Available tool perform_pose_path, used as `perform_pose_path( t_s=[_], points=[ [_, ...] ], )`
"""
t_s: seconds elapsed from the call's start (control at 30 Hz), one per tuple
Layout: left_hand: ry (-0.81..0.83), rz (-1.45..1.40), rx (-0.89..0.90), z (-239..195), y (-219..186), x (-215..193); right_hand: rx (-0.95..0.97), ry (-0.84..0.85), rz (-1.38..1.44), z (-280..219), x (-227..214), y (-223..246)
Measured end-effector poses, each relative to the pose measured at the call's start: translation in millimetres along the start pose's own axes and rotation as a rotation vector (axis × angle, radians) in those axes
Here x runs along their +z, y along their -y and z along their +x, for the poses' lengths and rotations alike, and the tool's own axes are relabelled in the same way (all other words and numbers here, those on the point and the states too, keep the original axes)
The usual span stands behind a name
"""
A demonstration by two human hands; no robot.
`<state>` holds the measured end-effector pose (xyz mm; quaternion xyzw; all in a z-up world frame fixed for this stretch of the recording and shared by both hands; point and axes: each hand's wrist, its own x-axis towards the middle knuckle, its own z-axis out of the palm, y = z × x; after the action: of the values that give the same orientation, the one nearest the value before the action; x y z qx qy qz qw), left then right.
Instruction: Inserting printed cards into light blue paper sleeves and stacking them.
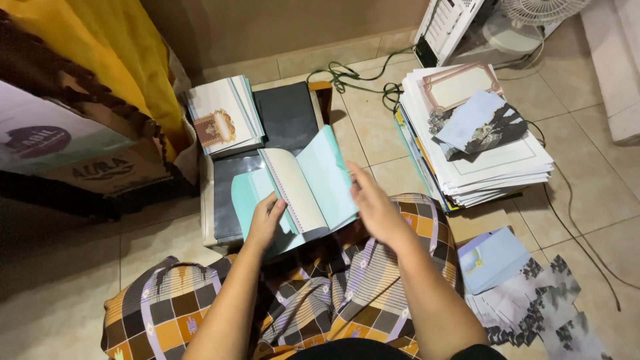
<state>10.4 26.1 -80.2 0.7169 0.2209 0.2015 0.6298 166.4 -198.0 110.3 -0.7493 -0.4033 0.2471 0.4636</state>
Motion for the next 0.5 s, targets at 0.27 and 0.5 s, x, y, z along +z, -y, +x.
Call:
perform_pose_path(
  t_s=[0.27,0.5],
  points=[
    [-0.026,-0.005,0.020,-4,-38,9,0.337,0.021,-0.045,35,-3,-89],
    [-0.076,-0.004,0.003,-10,-38,9,-0.478,-0.566,-0.405,21,21,-40]
  ],
)
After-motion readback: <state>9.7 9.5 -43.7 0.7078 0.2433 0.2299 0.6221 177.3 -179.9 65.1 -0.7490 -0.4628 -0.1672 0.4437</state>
